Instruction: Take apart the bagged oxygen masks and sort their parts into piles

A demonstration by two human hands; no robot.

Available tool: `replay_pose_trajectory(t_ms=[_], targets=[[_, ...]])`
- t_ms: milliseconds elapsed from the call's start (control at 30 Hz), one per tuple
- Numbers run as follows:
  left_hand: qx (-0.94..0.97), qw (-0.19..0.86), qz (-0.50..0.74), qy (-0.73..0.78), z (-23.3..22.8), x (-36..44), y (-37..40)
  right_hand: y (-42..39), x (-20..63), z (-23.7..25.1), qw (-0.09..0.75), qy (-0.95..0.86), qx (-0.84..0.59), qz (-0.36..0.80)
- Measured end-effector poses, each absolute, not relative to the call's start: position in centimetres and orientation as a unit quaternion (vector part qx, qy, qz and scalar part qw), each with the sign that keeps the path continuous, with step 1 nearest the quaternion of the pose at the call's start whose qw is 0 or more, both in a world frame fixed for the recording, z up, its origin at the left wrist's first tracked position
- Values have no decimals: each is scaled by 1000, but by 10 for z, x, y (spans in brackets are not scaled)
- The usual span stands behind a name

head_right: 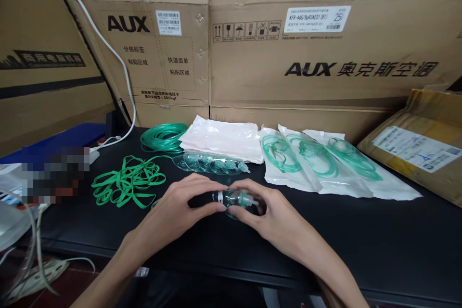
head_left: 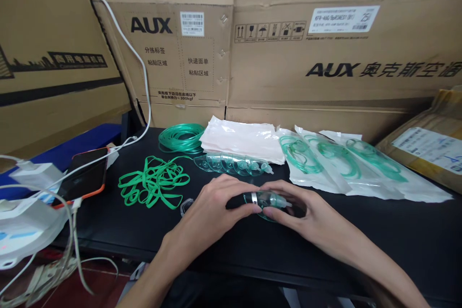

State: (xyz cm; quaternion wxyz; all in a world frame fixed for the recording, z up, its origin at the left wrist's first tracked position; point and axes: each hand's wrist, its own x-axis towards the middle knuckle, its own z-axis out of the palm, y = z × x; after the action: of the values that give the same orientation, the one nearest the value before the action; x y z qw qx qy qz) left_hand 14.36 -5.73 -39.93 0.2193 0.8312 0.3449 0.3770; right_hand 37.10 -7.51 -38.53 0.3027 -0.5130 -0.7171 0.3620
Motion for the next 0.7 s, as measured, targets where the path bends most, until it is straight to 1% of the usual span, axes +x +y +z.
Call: replay_pose_trajectory(t_ms=[100, 267, 367, 533, 700], targets=[[829, 229, 381, 341, -395, 145, -60, -73, 375, -386, 297, -735, -530, 302], [821, 227, 379, 361, -392, 131, -63, -69, 381, -389, 288, -736, -553, 263], [828, 192, 352, 392, -397, 107, -65, -67, 383, -392, 296, -732, -557, 257], [860, 103, 261, 426, -406, 63, -72, -67, 380, -395, 299, -737, -553, 248], [861, 79, 209, 457, -409, 39, -75, -70, 379, -390, 312, -731, -550, 258]])
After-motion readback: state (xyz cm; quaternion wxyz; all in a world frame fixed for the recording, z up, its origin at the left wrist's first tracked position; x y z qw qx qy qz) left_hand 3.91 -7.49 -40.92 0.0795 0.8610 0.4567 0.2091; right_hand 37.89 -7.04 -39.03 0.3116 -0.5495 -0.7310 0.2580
